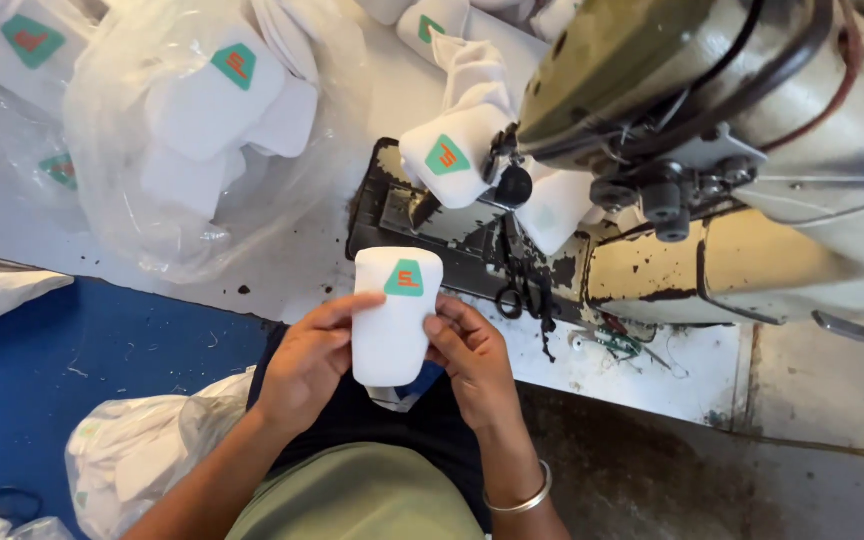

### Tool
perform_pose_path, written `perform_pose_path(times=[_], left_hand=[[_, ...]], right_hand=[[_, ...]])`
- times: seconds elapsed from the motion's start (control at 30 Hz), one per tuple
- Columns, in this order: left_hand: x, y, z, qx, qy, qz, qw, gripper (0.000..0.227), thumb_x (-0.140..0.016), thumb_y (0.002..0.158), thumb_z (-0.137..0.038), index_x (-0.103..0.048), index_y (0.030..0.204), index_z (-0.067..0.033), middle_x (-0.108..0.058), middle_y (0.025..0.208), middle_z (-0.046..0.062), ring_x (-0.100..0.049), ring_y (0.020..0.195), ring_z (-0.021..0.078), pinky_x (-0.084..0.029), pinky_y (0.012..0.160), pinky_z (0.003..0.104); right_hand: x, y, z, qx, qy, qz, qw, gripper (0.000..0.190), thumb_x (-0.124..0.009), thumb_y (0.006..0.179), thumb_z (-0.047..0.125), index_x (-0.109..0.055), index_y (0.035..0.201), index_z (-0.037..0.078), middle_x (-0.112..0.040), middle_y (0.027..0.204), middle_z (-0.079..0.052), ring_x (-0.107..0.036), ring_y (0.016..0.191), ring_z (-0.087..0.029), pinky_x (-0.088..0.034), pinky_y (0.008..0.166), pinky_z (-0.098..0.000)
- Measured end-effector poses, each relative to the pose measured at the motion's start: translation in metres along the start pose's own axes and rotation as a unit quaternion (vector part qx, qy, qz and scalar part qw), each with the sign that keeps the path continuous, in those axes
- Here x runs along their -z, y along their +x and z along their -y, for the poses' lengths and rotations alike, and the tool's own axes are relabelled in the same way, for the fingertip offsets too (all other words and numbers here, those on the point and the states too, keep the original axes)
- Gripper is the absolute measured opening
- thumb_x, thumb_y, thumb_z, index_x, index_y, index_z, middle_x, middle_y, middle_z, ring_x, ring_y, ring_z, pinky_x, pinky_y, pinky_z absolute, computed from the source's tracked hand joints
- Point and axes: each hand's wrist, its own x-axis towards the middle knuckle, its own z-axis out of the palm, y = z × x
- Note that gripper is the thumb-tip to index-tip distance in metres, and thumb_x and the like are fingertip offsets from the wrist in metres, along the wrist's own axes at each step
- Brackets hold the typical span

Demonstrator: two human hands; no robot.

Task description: The person repeatedly picks up white fabric pieces with green labels from a plastic bag and sews them using a sewing machine. They guide each piece under the needle, operate the machine, and then place the finished piece on a pile to the right.

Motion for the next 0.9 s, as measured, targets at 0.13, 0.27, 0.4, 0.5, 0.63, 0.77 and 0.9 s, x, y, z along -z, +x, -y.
perform_pose_path(times=[0.13,0.27,0.4,0.5,0.63,0.77,0.9], left_hand=[[0.001,0.002,0.009,0.038,0.112,0.035,0.992,0.044,-0.050,0.103,-0.001,-0.060,0.146,-0.0037,-0.063,0.142,0.013,-0.061,0.127,0.0184,-0.050,0.108,0.031],[-0.025,0.005,0.011,-0.080,0.441,0.050,0.892,0.047,-0.062,0.099,-0.002,-0.060,0.145,-0.0135,-0.067,0.131,0.012,-0.066,0.113,0.0164,-0.053,0.096,0.029],[-0.046,0.006,0.019,-0.135,0.567,-0.005,0.812,0.047,-0.066,0.095,-0.003,-0.063,0.139,-0.0184,-0.071,0.121,0.010,-0.073,0.099,0.0146,-0.058,0.085,0.029],[-0.044,0.012,0.026,-0.080,0.518,0.034,0.851,0.045,-0.065,0.099,-0.001,-0.065,0.141,-0.0168,-0.071,0.121,0.012,-0.072,0.098,0.0183,-0.058,0.085,0.032],[-0.056,0.028,0.018,-0.111,0.489,0.128,0.856,0.056,-0.070,0.093,0.001,-0.058,0.145,-0.0128,-0.066,0.133,0.014,-0.068,0.114,0.0193,-0.057,0.091,0.033],[-0.072,0.050,0.018,-0.092,0.506,0.082,0.854,0.065,-0.077,0.087,-0.002,-0.056,0.147,-0.0150,-0.067,0.129,0.010,-0.068,0.107,0.0160,-0.060,0.082,0.030],[-0.099,0.078,0.020,-0.168,0.504,-0.045,0.846,0.069,-0.078,0.086,0.000,-0.052,0.148,-0.0153,-0.058,0.136,0.012,-0.065,0.114,0.0173,-0.063,0.074,0.026]], right_hand=[[0.014,-0.011,-0.007,-0.011,0.019,0.006,1.000,0.037,-0.071,0.096,0.015,-0.067,0.129,0.000,-0.073,0.109,-0.006,-0.069,0.097,-0.013,-0.058,0.086,-0.0303],[0.019,-0.020,-0.013,0.011,0.006,-0.040,0.999,0.027,-0.072,0.097,0.016,-0.072,0.118,-0.002,-0.075,0.100,-0.006,-0.069,0.087,-0.012,-0.057,0.079,-0.0288],[0.017,-0.027,-0.006,0.077,-0.065,-0.066,0.993,0.025,-0.073,0.096,0.012,-0.075,0.117,-0.002,-0.076,0.099,-0.006,-0.067,0.085,-0.010,-0.055,0.078,-0.0252],[0.036,-0.022,-0.010,0.072,-0.012,-0.056,0.996,0.024,-0.073,0.094,0.010,-0.073,0.115,-0.002,-0.076,0.100,-0.005,-0.068,0.089,-0.010,-0.056,0.082,-0.0250],[0.045,-0.015,0.005,0.062,-0.009,-0.066,0.996,0.025,-0.074,0.095,0.012,-0.074,0.115,-0.003,-0.076,0.100,-0.005,-0.068,0.089,-0.010,-0.056,0.082,-0.0245],[0.041,0.005,0.037,0.097,-0.092,-0.093,0.987,0.028,-0.073,0.095,0.012,-0.074,0.119,-0.002,-0.077,0.101,-0.005,-0.068,0.089,-0.010,-0.056,0.081,-0.0235],[0.016,0.044,0.078,0.127,-0.152,-0.119,0.973,0.026,-0.074,0.095,0.011,-0.076,0.118,-0.001,-0.078,0.099,-0.007,-0.068,0.084,-0.009,-0.055,0.076,-0.0208]])
